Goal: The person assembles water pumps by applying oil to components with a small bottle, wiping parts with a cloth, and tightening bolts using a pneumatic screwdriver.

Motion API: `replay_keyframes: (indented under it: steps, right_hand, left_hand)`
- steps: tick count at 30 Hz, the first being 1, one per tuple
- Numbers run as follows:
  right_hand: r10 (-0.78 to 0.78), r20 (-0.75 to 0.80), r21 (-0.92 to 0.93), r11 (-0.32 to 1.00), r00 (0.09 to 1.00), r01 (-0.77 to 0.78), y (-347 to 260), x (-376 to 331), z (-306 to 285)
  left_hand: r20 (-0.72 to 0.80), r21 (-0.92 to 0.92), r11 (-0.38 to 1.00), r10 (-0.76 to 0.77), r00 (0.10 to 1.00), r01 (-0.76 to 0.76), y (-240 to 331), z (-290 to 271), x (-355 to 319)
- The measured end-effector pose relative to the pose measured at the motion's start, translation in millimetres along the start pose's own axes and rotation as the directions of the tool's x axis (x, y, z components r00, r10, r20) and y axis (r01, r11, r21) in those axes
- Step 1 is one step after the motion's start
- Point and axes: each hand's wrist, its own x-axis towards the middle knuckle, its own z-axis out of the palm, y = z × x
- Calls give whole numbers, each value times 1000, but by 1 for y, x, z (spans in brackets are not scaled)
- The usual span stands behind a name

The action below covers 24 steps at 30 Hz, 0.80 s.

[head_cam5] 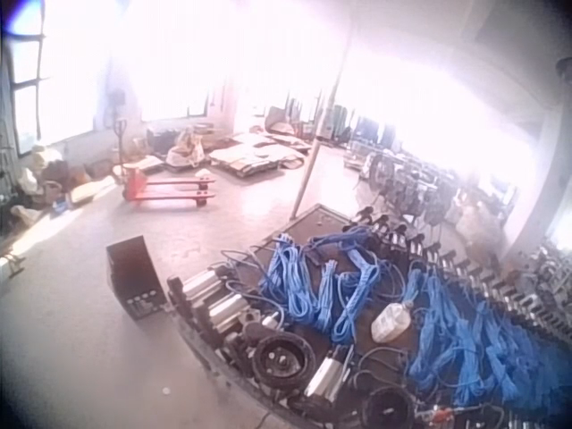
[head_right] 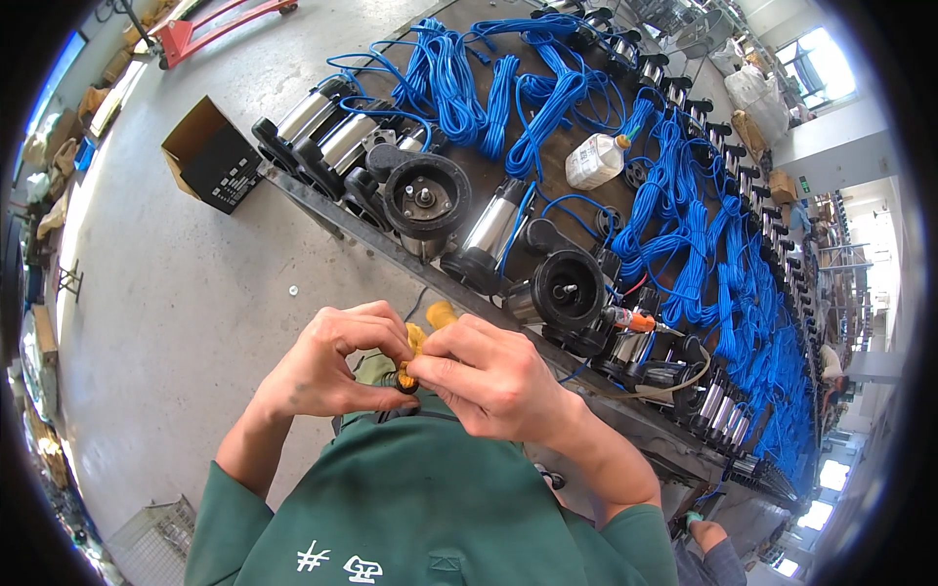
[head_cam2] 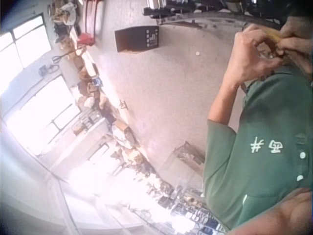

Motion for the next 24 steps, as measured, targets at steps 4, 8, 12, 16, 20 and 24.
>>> replay_keyframes:
  steps: [4,8,12,16,20,24]
  right_hand:
    - [-29,2,33,999,1000,29,0,3,-2]
    - [-91,52,102,991,995,85,3,3,-5]
    - [-101,78,55,994,992,96,-4,2,-7]
    - [-110,53,-72,991,993,113,-5,3,-9]
    - [-61,-1,-111,992,998,61,-2,-2,-6]
    - [54,-56,-148,987,997,-61,-6,-6,-2]
  left_hand:
    - [53,-65,997,-35,998,39,0,-2,2]
    - [129,-80,997,-11,992,21,-5,0,5]
    - [143,-68,997,-23,989,33,-4,1,8]
    - [138,-13,998,-60,989,62,4,-2,13]
    - [76,-27,997,-74,994,76,5,2,14]
    - [-29,87,993,-77,997,79,5,12,14]
